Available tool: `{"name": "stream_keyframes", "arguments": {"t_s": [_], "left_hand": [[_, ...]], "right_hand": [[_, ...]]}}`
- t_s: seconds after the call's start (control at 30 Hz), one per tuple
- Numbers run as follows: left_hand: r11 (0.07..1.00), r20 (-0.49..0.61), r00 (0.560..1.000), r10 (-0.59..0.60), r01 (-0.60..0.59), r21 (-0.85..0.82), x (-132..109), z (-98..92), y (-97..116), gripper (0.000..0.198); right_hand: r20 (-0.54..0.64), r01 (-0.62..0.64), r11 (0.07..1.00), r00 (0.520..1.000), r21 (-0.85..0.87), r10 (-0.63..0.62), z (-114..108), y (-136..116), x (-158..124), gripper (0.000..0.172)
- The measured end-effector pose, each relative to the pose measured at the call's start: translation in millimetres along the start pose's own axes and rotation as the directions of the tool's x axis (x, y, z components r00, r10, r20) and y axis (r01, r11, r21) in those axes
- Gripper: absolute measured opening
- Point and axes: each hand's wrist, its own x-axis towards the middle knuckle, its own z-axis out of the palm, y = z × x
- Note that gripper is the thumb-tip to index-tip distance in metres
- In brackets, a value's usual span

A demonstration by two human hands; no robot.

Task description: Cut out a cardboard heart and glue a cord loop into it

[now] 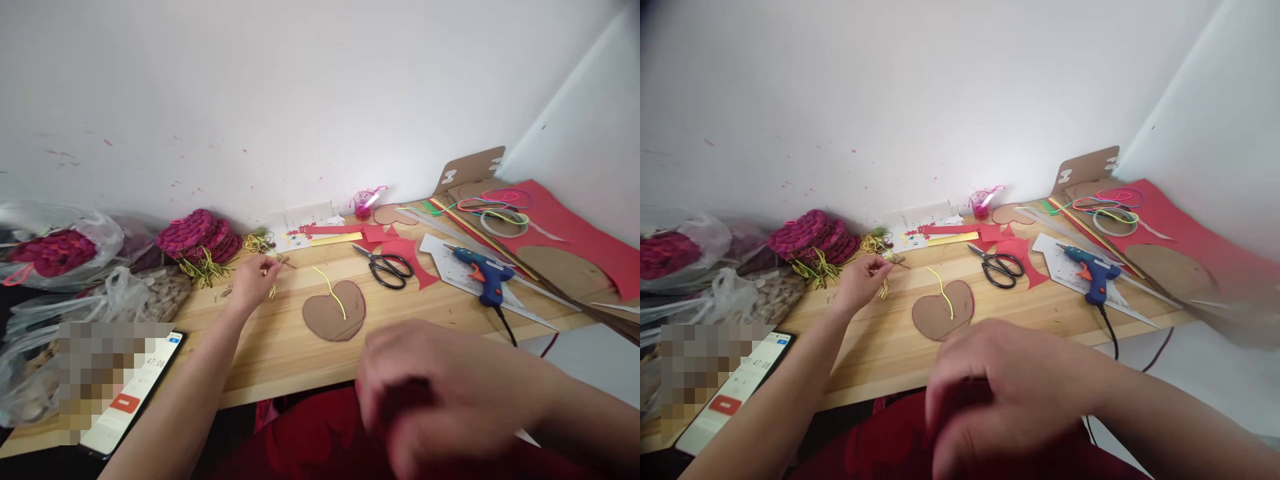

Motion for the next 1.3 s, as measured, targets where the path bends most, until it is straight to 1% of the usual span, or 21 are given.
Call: {"name": "stream_keyframes", "arguments": {"t_s": [0.03, 0.07, 0.1, 0.13, 0.17, 0.23, 0.37, 0.5, 0.57, 0.6, 0.63, 0.67, 0.73, 0.77, 0.8, 0.83, 0.9, 0.97, 1.1, 1.23, 1.3], "left_hand": [[0.985, 0.020, 0.998, -0.063, 0.065, -0.162, -5, -2.4, 2, 0.021], [0.930, 0.074, 0.990, -0.123, 0.141, -0.339, -11, -5.2, 3, 0.023], [0.857, 0.122, 0.979, -0.163, 0.202, -0.474, -18, -8.2, 5, 0.025], [0.801, 0.166, 0.969, -0.184, 0.246, -0.546, -24, -11.1, 7, 0.027], [0.767, 0.211, 0.957, -0.201, 0.287, -0.574, -31, -13.4, 10, 0.028], [0.749, 0.258, 0.932, -0.254, 0.359, -0.557, -44, -15.2, 14, 0.030], [0.762, 0.271, 0.909, -0.318, 0.414, -0.497, -59, -4.6, 23, 0.030], [0.725, 0.255, 0.889, -0.381, 0.458, -0.514, -58, 10.5, 32, 0.027], [0.748, 0.266, 0.876, -0.402, 0.482, -0.456, -55, 12.7, 36, 0.033], [0.782, 0.275, 0.877, -0.395, 0.477, -0.400, -54, 12.2, 37, 0.039], [0.832, 0.276, 0.887, -0.370, 0.449, -0.326, -54, 10.9, 38, 0.045], [0.891, 0.267, 0.906, -0.327, 0.390, -0.234, -55, 8.9, 38, 0.050], [0.985, 0.184, 0.969, -0.165, 0.171, -0.016, -60, 4.9, 36, 0.050], [0.994, 0.119, 0.991, -0.063, 0.052, 0.092, -63, 3.4, 34, 0.047], [0.982, 0.060, 0.997, 0.049, -0.059, 0.179, -66, 2.6, 33, 0.042], [0.957, 0.016, 0.988, 0.157, -0.156, 0.243, -69, 2.5, 32, 0.038], [0.915, -0.039, 0.957, 0.288, -0.263, 0.304, -73, 4.4, 32, 0.029], [0.912, -0.049, 0.945, 0.323, -0.297, 0.285, -75, 7.8, 36, 0.022], [0.925, 0.033, 0.938, 0.345, -0.346, 0.154, -77, 13.4, 46, 0.016], [0.926, 0.104, 0.927, 0.359, -0.368, 0.083, -75, 15.7, 51, 0.018], [0.926, 0.108, 0.925, 0.365, -0.373, 0.062, -73, 15.9, 50, 0.016]], "right_hand": [[0.002, -0.047, 0.997, 0.999, -0.063, 0.047, 3, 10, 5, 0.016], [-0.015, -0.097, 0.986, 0.995, -0.138, 0.096, 8, 22, 8, 0.012], [-0.050, -0.143, 0.967, 0.990, -0.212, 0.135, 13, 35, 9, 0.008], [-0.095, -0.174, 0.943, 0.984, -0.283, 0.153, 19, 47, 10, 0.004], [-0.127, -0.184, 0.931, 0.980, -0.316, 0.150, 26, 58, 10, 0.008], [-0.171, -0.179, 0.923, 0.977, -0.340, 0.127, 39, 74, 10, 0.020], [-0.201, -0.182, 0.910, 0.973, -0.373, 0.112, 55, 83, 19, 0.017], [-0.264, -0.244, 0.881, 0.954, -0.406, 0.143, 62, 81, 32, 0.016], [-0.285, -0.266, 0.876, 0.946, -0.404, 0.156, 62, 80, 36, 0.016], [-0.288, -0.268, 0.880, 0.944, -0.392, 0.159, 62, 79, 37, 0.016], [-0.294, -0.269, 0.889, 0.942, -0.370, 0.162, 61, 78, 36, 0.016], [-0.309, -0.274, 0.900, 0.936, -0.339, 0.168, 59, 78, 36, 0.017], [-0.367, -0.298, 0.914, 0.911, -0.274, 0.187, 55, 78, 33, 0.018], [-0.404, -0.320, 0.913, 0.893, -0.254, 0.200, 52, 78, 32, 0.017], [-0.435, -0.346, 0.906, 0.874, -0.245, 0.216, 50, 79, 31, 0.016], [-0.455, -0.370, 0.896, 0.860, -0.246, 0.230, 47, 81, 30, 0.016], [-0.468, -0.405, 0.878, 0.846, -0.255, 0.254, 42, 84, 31, 0.016], [-0.478, -0.444, 0.864, 0.828, -0.240, 0.293, 37, 88, 36, 0.015], [-0.488, -0.553, 0.795, 0.781, -0.249, 0.390, 35, 94, 52, 0.023], [-0.435, -0.610, 0.708, 0.779, -0.356, 0.452, 36, 94, 68, 0.012], [-0.423, -0.617, 0.696, 0.777, -0.368, 0.466, 35, 95, 72, 0.014]]}}
